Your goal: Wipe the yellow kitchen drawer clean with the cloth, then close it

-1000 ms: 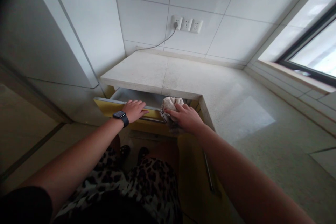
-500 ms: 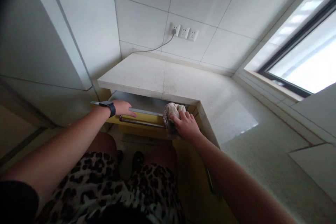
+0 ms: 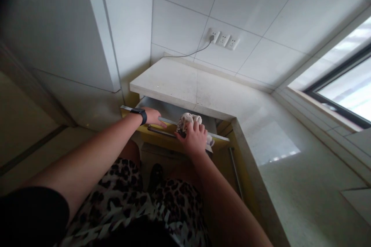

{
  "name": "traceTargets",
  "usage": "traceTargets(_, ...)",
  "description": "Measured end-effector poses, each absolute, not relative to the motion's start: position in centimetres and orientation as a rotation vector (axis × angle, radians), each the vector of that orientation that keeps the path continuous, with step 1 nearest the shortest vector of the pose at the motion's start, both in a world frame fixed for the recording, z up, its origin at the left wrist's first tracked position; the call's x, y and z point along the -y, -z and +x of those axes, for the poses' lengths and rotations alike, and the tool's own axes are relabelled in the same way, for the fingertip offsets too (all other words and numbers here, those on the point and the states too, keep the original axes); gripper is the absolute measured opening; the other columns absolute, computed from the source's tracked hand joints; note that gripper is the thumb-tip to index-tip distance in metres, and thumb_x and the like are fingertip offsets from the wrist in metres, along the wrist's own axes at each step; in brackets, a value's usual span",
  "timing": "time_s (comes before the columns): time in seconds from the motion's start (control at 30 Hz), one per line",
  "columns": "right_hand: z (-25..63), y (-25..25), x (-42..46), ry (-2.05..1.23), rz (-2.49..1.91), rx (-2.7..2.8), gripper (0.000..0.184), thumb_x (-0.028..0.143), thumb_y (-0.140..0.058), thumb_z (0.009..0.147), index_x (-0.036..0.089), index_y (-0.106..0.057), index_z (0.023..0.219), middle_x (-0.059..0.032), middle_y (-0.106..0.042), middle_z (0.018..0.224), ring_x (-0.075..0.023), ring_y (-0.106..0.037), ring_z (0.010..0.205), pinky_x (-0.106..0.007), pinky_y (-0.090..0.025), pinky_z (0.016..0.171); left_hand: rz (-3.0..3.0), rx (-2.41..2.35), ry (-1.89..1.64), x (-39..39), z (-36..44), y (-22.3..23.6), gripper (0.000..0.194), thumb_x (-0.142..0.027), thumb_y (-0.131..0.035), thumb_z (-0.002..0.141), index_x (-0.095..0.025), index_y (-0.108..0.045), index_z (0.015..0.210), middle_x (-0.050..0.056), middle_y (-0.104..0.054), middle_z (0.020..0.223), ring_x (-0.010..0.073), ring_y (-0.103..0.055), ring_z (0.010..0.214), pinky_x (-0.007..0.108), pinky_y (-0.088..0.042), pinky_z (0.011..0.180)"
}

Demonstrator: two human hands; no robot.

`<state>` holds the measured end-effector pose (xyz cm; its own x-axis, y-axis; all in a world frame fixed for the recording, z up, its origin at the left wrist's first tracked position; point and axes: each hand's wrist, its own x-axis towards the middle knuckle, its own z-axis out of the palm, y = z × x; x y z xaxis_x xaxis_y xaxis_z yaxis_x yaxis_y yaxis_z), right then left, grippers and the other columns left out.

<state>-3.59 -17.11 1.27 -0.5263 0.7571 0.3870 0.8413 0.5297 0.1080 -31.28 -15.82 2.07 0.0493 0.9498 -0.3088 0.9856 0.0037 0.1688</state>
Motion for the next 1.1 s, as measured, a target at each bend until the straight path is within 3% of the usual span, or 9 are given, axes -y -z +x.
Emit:
traceTargets(0.1,-5.9,0.8,18.3,0.391,-1.377,2.447,0.040,0.060,-0.047,0.093,0.027,-0.063,0.110,-0.0177,-0.060,0.122,-0.0400,-0.048,0.110,-0.053,-0.038,0.088,1.994,-1.973,0.165,16.0,-31.0,-2.3,0.093,-0.091,-0.058,0.056,-0.024,-0.073,0.118,0.017,-0.070,0.122,0.0358,-0.066,0.104,0.043,-0.049,0.087)
traceTargets(0.23,-4.6,4.2,19.2,0.401,-1.419,2.376,0.029,0.047,-0.047,0.094,0.028,-0.064,0.108,-0.0202,-0.058,0.131,-0.0444,-0.048,0.114,-0.059,-0.035,0.089,1.993,-1.972,0.172,16.2,-30.8,-2.4,0.089,-0.092,-0.058,0.056,-0.025,-0.075,0.112,0.016,-0.072,0.119,0.0354,-0.067,0.102,0.043,-0.050,0.085)
traceTargets(0.33,-1.1,6.1,18.4,0.365,-1.476,2.130,0.027,0.045,-0.054,0.090,0.027,-0.062,0.109,-0.0220,-0.059,0.122,-0.0457,-0.048,0.111,-0.061,-0.036,0.086,2.017,-1.962,0.164,16.2,-30.8,-2.1,0.090,-0.092,-0.057,0.057,-0.024,-0.075,0.113,0.016,-0.071,0.119,0.0355,-0.066,0.102,0.044,-0.051,0.085)
traceTargets(0.4,1.6,6.8,17.2,0.348,-1.465,1.966,0.030,0.043,-0.061,0.085,0.025,-0.059,0.108,-0.0224,-0.059,0.116,-0.0442,-0.050,0.107,-0.061,-0.038,0.085,2.021,-1.969,0.163,16.1,-30.8,-2.0,0.091,-0.093,-0.056,0.056,-0.023,-0.075,0.113,0.016,-0.071,0.119,0.0359,-0.066,0.102,0.044,-0.051,0.085)
traceTargets(0.53,5.4,7.2,15.0,0.231,-1.492,1.550,0.047,0.042,-0.071,0.067,0.017,-0.055,0.104,-0.0149,-0.058,0.100,-0.0369,-0.054,0.099,-0.053,-0.044,0.087,2.000,-1.976,0.188,15.7,-30.8,-1.6,0.091,-0.094,-0.056,0.055,-0.023,-0.076,0.108,0.016,-0.072,0.116,0.0363,-0.067,0.100,0.045,-0.052,0.085)
traceTargets(0.67,4.4,5.6,14.5,0.138,-1.438,1.427,0.081,0.042,-0.073,0.068,0.009,-0.041,0.135,-0.0172,-0.056,0.116,-0.0318,-0.055,0.104,-0.045,-0.047,0.089,1.993,-1.972,0.174,15.3,-31.0,-1.1,0.089,-0.091,-0.060,0.054,-0.024,-0.076,0.109,0.015,-0.073,0.116,0.0357,-0.067,0.098,0.045,-0.052,0.084)
traceTargets(0.73,2.3,4.3,15.1,0.068,-1.408,1.485,0.093,0.041,-0.075,0.069,0.011,-0.035,0.147,-0.0176,-0.055,0.126,-0.0317,-0.055,0.109,-0.044,-0.045,0.095,1.983,-1.982,0.178,15.2,-31.1,-1.0,0.086,-0.089,-0.062,0.054,-0.025,-0.076,0.110,0.014,-0.073,0.115,0.0346,-0.068,0.098,0.043,-0.052,0.083)
traceTargets(0.87,-3.2,2.7,17.3,0.089,-1.262,1.967,0.091,0.037,-0.073,0.075,0.017,-0.034,0.154,-0.0166,-0.053,0.137,-0.0334,-0.050,0.116,-0.048,-0.040,0.102,1.998,-1.976,0.218,15.3,-30.9,-1.3,0.080,-0.084,-0.066,0.056,-0.024,-0.077,0.108,0.014,-0.073,0.116,0.0332,-0.068,0.098,0.040,-0.051,0.083)
traceTargets(1.1,-9.7,3.0,19.1,0.157,-1.060,2.228,0.076,0.029,-0.071,0.080,0.019,-0.045,0.150,-0.0126,-0.061,0.112,-0.0316,-0.048,0.105,-0.045,-0.042,0.095,1.966,-1.927,0.247,16.2,-30.4,-2.5,0.065,-0.072,-0.072,0.057,-0.026,-0.079,0.103,0.010,-0.076,0.104,0.0281,-0.069,0.089,0.035,-0.051,0.076)
